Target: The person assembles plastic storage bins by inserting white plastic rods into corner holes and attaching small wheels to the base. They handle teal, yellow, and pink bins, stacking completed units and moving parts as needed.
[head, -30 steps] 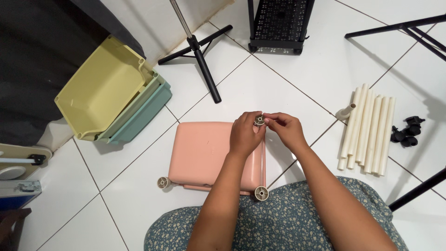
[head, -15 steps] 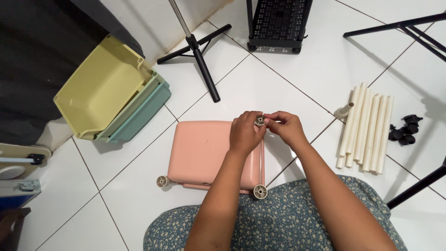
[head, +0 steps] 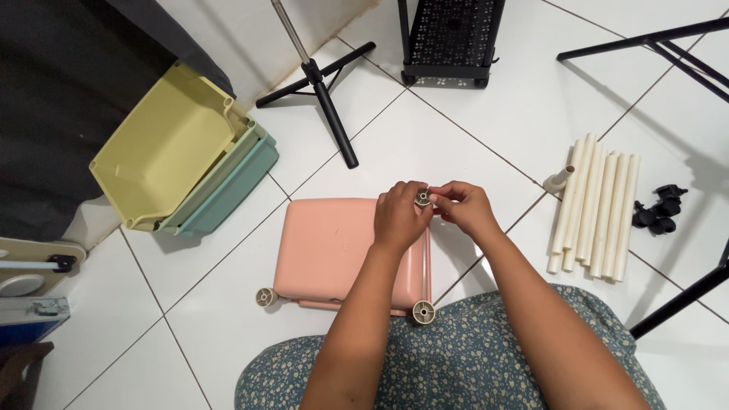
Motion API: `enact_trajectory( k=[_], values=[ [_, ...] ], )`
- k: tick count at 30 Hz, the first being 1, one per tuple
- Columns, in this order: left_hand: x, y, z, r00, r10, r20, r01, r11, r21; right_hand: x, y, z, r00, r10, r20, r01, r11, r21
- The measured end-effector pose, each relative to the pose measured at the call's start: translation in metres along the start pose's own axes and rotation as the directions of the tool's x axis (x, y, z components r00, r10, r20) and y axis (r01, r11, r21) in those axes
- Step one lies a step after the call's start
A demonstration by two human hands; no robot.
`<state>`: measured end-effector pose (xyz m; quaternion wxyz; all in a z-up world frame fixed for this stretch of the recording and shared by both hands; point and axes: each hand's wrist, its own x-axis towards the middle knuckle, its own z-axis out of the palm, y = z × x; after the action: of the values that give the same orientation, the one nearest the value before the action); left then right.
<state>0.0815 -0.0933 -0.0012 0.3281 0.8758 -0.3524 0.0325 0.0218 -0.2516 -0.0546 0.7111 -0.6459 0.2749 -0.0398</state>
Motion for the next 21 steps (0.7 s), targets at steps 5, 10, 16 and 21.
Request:
enact_trajectory(
  k=[5,10,16,21],
  values=[
    [-0.002,0.0,0.004,0.999,0.04,-0.026,-0.038,0.998,0.048,-0.003,0.0,0.002,0.993,-0.116,-0.002,0.116,0.992,-0.039],
    [0.015,-0.003,0.023,0.993,-0.051,-0.103,0.059,0.995,0.078,-0.017,-0.024,0.001,0.968,-0.237,-0.086,0.217,0.958,-0.189],
    [0.068,-0.011,0.058,0.895,-0.362,-0.261,0.37,0.929,-0.018,-0.047,-0.058,-0.011,0.852,-0.466,-0.24,0.363,0.854,-0.372],
    [0.107,-0.023,0.069,0.772,-0.569,-0.283,0.563,0.819,-0.111,-0.062,-0.074,-0.009,0.617,-0.752,-0.232,0.409,0.558,-0.722]
  ],
)
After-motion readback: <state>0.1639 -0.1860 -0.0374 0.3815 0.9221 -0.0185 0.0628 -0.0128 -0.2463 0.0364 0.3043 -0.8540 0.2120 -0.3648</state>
